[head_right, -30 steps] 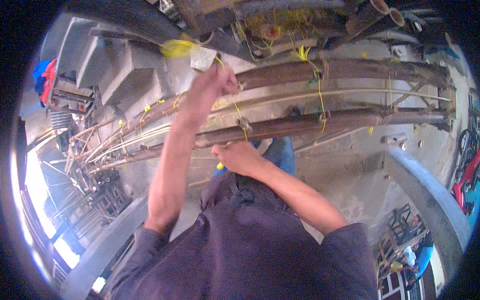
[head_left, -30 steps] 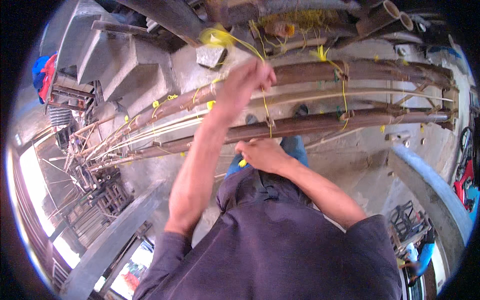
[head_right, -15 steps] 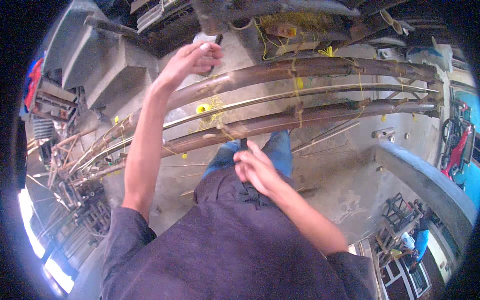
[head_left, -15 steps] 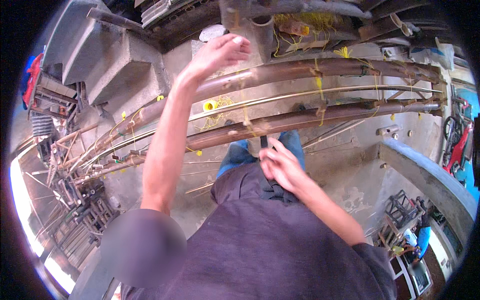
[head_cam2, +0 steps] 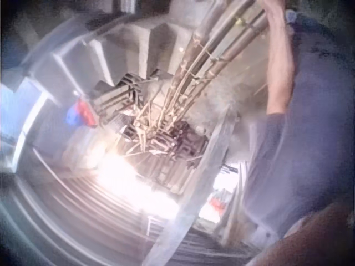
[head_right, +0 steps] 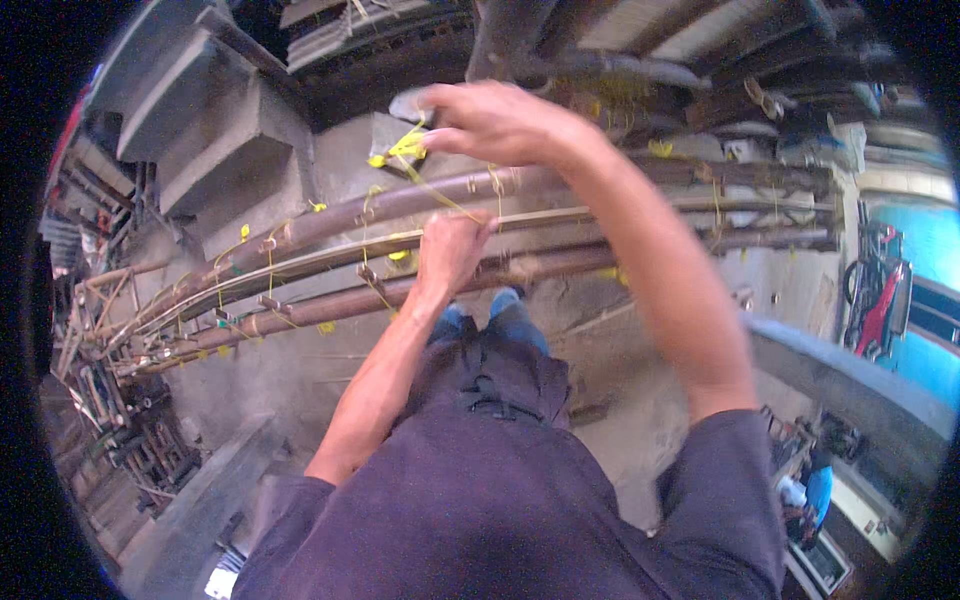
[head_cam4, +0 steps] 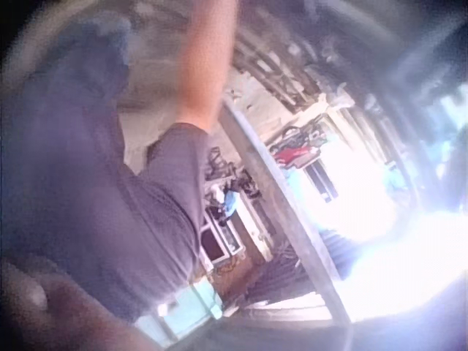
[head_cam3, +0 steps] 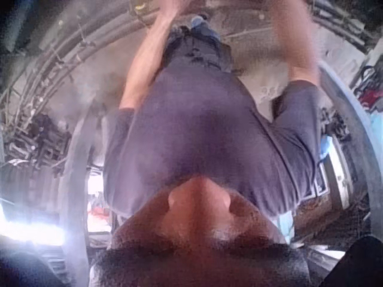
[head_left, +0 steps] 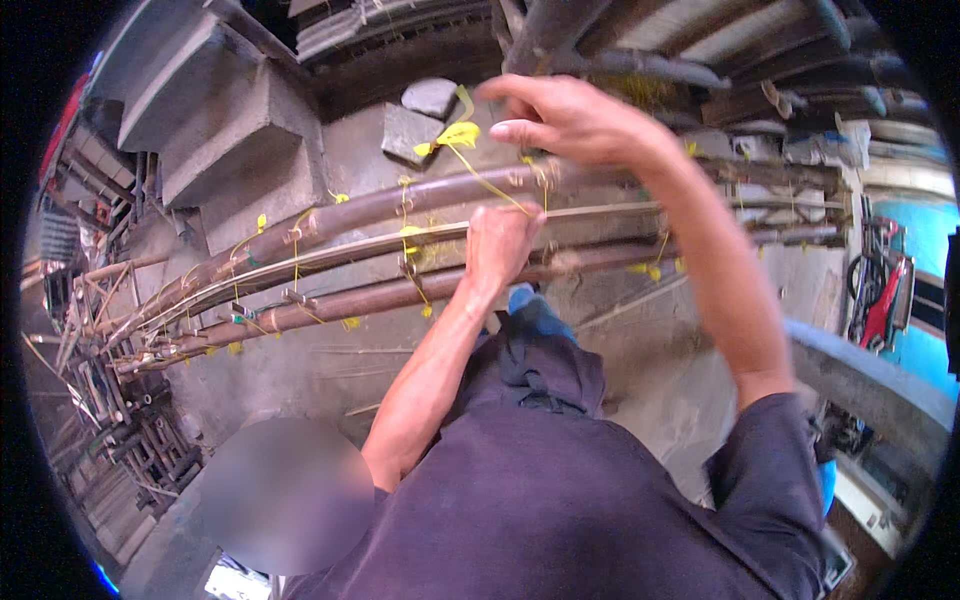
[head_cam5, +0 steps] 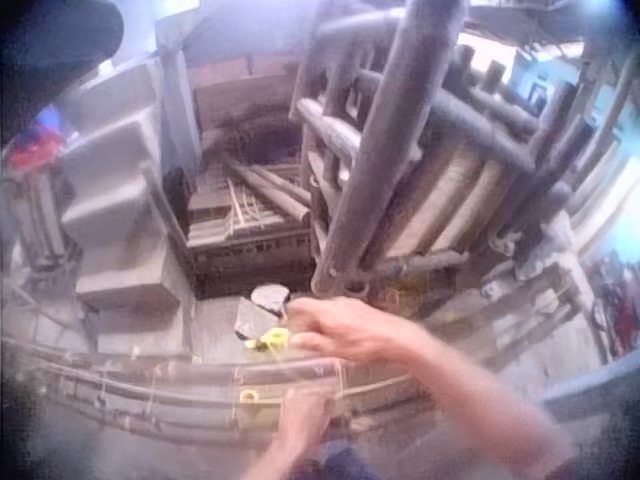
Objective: The person repeatedly ties yellow string around multiple metal rods arranged on a wooden rack. They pull string from a spool, wrap it around each rod, and secure it with knots. The person occasionally walks along the rack to reach different sections.
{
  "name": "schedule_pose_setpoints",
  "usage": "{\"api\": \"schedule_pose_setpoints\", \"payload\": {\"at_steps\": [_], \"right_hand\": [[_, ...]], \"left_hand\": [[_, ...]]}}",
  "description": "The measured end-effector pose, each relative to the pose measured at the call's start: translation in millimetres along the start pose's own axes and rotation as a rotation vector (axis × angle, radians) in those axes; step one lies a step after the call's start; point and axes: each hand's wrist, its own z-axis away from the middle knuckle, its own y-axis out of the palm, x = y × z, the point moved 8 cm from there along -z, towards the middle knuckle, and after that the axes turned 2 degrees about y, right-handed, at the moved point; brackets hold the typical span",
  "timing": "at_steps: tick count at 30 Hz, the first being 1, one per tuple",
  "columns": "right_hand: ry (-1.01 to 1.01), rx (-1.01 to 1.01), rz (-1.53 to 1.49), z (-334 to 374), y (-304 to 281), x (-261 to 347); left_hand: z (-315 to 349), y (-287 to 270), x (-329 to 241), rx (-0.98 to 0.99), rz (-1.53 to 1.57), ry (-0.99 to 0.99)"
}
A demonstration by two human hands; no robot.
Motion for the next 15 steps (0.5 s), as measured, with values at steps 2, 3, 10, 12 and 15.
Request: {"api": "schedule_pose_setpoints", "payload": {"at_steps": [2,3,10,12,15], "right_hand": [[0.438,0.244,0.372,5.7,64.0,-117.4],[0.389,0.048,-0.045,7.1,80.5,-118.9],[0.032,-0.001,-0.680,124.4,156.5,-2.3],[0.115,0.185,-0.313,132.3,230.8,-30.7],[0.097,0.036,-0.188,118.7,256.1,-23.7]], "left_hand": [[-17.9,7.8,-11.8,0.021,-0.053,0.088],[-9.8,13.5,-13.7,0.063,-0.084,0.107],[-1.0,4.7,-1.1,0.105,-0.073,-0.007],[-0.4,8.2,4.4,0.252,-0.039,-0.183],[-59.2,-8.3,-26.6,0.266,0.731,-0.144]]}}
